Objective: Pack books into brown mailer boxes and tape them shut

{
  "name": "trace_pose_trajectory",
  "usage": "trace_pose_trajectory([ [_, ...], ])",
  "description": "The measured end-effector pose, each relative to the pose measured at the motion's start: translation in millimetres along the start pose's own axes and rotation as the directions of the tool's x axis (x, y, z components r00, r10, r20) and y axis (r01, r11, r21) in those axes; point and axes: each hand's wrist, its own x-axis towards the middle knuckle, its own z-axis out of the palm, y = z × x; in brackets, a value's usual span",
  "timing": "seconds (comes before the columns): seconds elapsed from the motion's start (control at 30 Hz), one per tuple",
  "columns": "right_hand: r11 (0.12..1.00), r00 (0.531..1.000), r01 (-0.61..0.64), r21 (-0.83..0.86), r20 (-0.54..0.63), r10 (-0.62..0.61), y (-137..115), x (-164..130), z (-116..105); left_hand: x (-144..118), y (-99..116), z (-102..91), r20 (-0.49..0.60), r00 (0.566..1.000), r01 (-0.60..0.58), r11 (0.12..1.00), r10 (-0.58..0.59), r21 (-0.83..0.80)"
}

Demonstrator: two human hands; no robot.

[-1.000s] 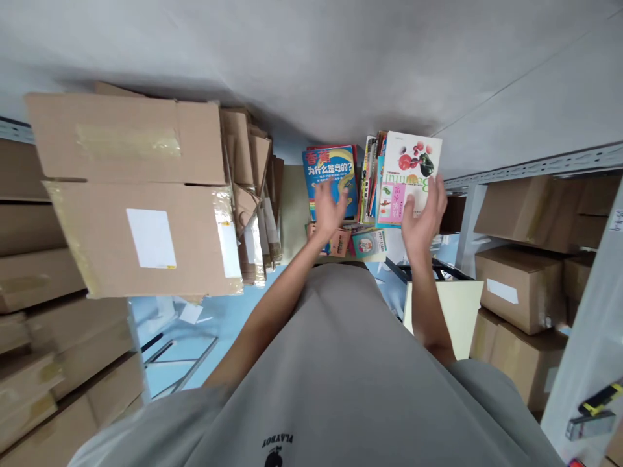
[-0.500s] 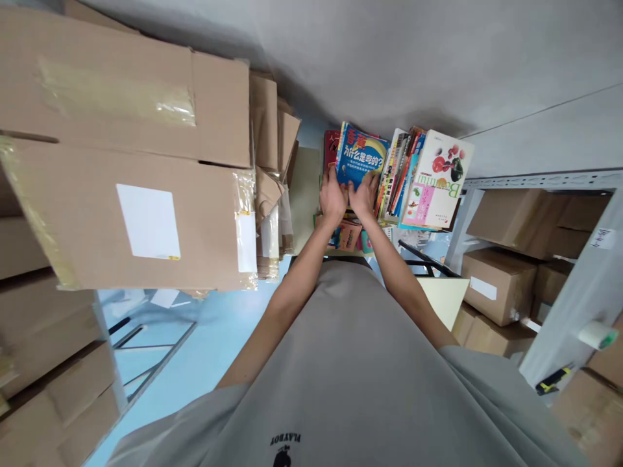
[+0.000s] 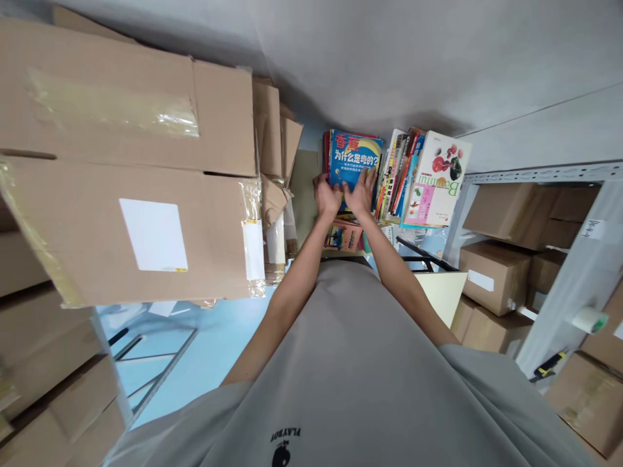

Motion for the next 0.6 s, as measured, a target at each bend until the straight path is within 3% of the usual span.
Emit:
trace_pose_trajectory([
  [0.23,1.000,1.000,-0.006,-0.003,0.001,0.006,6.4,5.5,5.1,8.6,13.5,-9.1,0.034,0.999,-0.008,1.000,0.009,-0.025],
  [0.33,1.000,1.000,-0.003,0.019,-0.025,0.004,16.1,4.6,13.2,12.5,14.1,-25.0,0.058,0.998,-0.007,1.000,0.009,-0.029],
  [0.47,0.996,0.996,-0.079,0.034,-0.049,0.081,26.8,1.0,31.8,21.6,9.9,-51.5,0.011,1.000,-0.015,1.000,0.016,-0.025],
  [0.6,0.997,0.999,-0.020,0.070,-0.026,0.022,31.0,3.1,47.6,31.2,1.0,-61.5,-0.012,1.000,-0.015,0.999,0.014,-0.040],
])
